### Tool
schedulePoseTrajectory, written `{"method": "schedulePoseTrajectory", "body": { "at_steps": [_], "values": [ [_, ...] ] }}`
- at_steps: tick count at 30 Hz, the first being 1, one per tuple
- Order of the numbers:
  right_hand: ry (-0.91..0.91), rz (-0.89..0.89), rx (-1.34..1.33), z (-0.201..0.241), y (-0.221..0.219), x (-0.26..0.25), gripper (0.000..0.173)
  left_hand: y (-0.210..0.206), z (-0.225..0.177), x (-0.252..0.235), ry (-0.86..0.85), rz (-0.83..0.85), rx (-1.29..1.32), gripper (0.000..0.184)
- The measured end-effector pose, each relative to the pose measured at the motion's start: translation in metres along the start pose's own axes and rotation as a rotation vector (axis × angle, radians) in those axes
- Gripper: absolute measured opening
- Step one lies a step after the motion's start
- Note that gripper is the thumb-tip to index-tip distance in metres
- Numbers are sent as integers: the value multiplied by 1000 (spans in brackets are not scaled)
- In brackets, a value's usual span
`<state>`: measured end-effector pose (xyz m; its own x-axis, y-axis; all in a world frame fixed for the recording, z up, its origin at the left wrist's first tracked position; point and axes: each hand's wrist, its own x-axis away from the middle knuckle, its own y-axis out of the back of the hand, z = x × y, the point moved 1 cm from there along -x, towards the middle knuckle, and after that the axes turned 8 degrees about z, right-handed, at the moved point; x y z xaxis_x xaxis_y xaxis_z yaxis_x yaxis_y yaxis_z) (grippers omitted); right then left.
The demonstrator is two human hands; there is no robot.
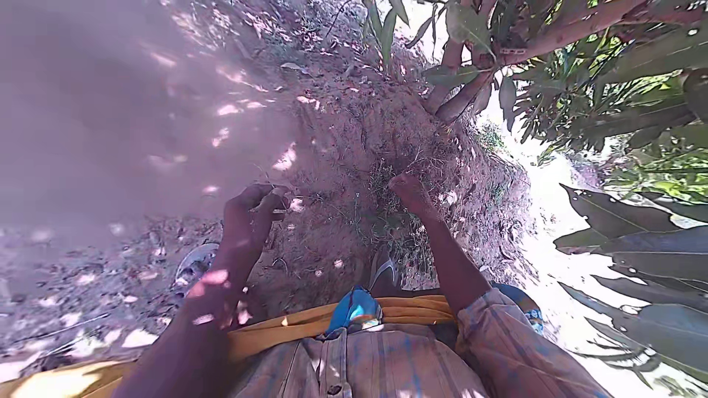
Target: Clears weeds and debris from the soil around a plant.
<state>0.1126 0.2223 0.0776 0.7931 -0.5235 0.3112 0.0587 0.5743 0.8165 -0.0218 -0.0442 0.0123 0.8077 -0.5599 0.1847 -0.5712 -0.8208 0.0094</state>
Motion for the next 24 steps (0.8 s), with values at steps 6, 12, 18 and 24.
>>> {"method": "schedulePoseTrajectory", "body": {
  "at_steps": [6,12,18,24],
  "values": [
    [-115,566,134,-19,-122,4,52,8,4,3,71,-2,-68,28],
    [9,268,62,-28,-134,6,40,8,6,-1,44,-28,-79,27],
    [86,24,-1023,75,-31,41,27,3,0,0,53,22,-90,22],
    [-60,203,-1194,60,-62,55,32,-3,-14,11,128,126,-41,22]
  ]
}}
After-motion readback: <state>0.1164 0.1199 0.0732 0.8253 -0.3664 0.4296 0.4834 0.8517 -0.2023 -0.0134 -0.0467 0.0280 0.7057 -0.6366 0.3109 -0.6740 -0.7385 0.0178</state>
